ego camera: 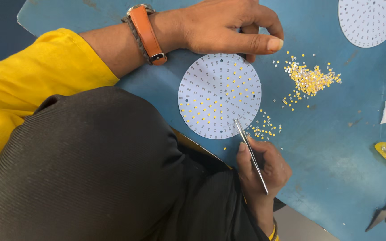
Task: The person uses tweezers to pick up small yellow LED components from a pile on the table and places them into designated spots on a circular LED board. The person continues this process throughout the clip, filling multiple positions on the board.
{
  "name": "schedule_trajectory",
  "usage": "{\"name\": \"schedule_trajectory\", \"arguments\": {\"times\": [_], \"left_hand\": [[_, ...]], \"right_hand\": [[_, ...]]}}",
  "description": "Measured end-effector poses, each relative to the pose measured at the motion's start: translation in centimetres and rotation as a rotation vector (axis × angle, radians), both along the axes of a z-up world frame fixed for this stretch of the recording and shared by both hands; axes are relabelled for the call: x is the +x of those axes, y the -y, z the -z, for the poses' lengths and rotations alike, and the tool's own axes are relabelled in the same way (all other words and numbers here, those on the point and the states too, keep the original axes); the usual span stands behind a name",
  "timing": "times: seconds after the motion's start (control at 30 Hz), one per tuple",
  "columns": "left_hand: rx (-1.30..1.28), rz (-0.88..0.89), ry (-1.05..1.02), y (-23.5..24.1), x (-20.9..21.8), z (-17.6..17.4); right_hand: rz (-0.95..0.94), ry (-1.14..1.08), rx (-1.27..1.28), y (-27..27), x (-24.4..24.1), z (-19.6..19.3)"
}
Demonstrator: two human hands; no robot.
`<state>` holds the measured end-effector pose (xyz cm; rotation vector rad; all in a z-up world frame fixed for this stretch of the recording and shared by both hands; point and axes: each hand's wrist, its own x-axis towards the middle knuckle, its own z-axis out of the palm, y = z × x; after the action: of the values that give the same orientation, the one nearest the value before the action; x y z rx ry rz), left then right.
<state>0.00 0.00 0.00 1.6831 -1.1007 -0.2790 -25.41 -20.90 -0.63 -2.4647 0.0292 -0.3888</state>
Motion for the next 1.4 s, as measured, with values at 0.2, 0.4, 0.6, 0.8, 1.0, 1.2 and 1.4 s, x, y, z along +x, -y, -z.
{"name": "schedule_trajectory", "arguments": {"times": [0.2, 0.4, 0.6, 0.8, 1.0, 1.2, 1.4], "left_hand": [[-0.014, 0.039, 0.041, -0.2, 0.3, -0.6], [-0.032, 0.018, 0.127, -0.3, 0.3, -0.3], [0.014, -0.01, 0.189, -0.1, 0.4, -0.2], [0.03, -0.022, 0.156, 0.0, 0.3, -0.2], [0.021, -0.026, 0.212, -0.1, 0.3, -0.2], [0.016, -0.011, 0.184, -0.2, 0.2, -0.3], [0.056, -0.055, 0.102, 0.2, 0.1, -0.4]], "right_hand": [[0.082, 0.14, 0.31, 1.0, -0.9, 0.4], [0.207, 0.026, 0.175, 2.4, -0.1, -0.6], [0.174, 0.006, 0.147, 1.7, 1.3, -0.8], [0.124, 0.038, 0.053, 1.3, 1.9, -1.2], [0.13, 0.022, 0.149, 2.0, 1.0, -0.5], [-0.06, 0.068, 0.109, -0.3, -0.6, -0.1], [-0.072, 0.062, -0.067, -1.6, 0.7, -0.4]]}}
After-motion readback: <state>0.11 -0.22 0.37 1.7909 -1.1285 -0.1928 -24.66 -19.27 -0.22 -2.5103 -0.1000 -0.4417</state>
